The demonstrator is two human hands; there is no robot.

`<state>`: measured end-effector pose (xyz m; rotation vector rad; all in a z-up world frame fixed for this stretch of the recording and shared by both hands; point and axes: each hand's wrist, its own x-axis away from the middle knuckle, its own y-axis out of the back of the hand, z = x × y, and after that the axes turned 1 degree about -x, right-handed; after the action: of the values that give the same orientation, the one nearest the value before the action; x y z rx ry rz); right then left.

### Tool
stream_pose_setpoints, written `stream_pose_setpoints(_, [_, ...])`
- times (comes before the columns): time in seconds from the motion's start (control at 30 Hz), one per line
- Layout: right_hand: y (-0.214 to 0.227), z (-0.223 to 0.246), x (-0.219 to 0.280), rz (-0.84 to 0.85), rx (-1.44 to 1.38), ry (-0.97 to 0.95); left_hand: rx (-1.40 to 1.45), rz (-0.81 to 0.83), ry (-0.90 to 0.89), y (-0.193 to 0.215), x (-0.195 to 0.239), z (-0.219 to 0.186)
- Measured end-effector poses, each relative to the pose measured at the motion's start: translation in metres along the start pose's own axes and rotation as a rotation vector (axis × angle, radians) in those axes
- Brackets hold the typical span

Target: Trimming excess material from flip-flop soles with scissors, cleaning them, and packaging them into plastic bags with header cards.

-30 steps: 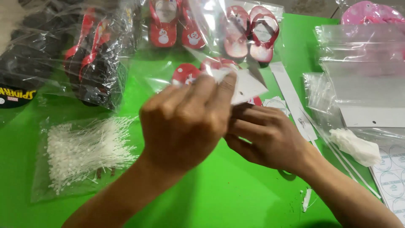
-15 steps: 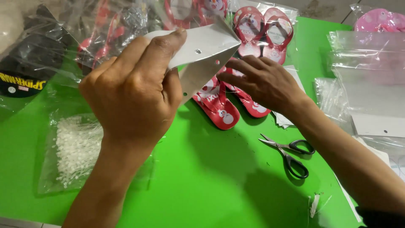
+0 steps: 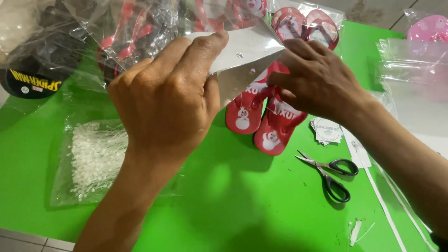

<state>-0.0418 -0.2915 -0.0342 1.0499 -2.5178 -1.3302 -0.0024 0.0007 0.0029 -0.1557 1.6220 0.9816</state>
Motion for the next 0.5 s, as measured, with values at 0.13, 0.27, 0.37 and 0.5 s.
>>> stream_pose_setpoints(0.13, [0.058, 0.002, 0.025, 0.100, -0.399, -0.133, 0.010, -0.018, -0.022, -0.005, 0.001, -0.005])
stream_pose_setpoints(0.27, [0.087, 0.010, 0.072, 0.543, -0.626, -0.392, 0.001, 0.007, -0.025, -0.010, 0.005, -0.028])
stream_pose_setpoints(0.37, [0.103, 0.020, 0.113, 0.676, -0.786, -0.630, 0.007, 0.026, -0.070, -0.016, 0.011, -0.049])
stream_pose_setpoints(0.5, [0.128, 0.044, 0.130, 0.356, -0.799, -0.679, 0.057, 0.145, -0.081, -0.030, 0.021, -0.075])
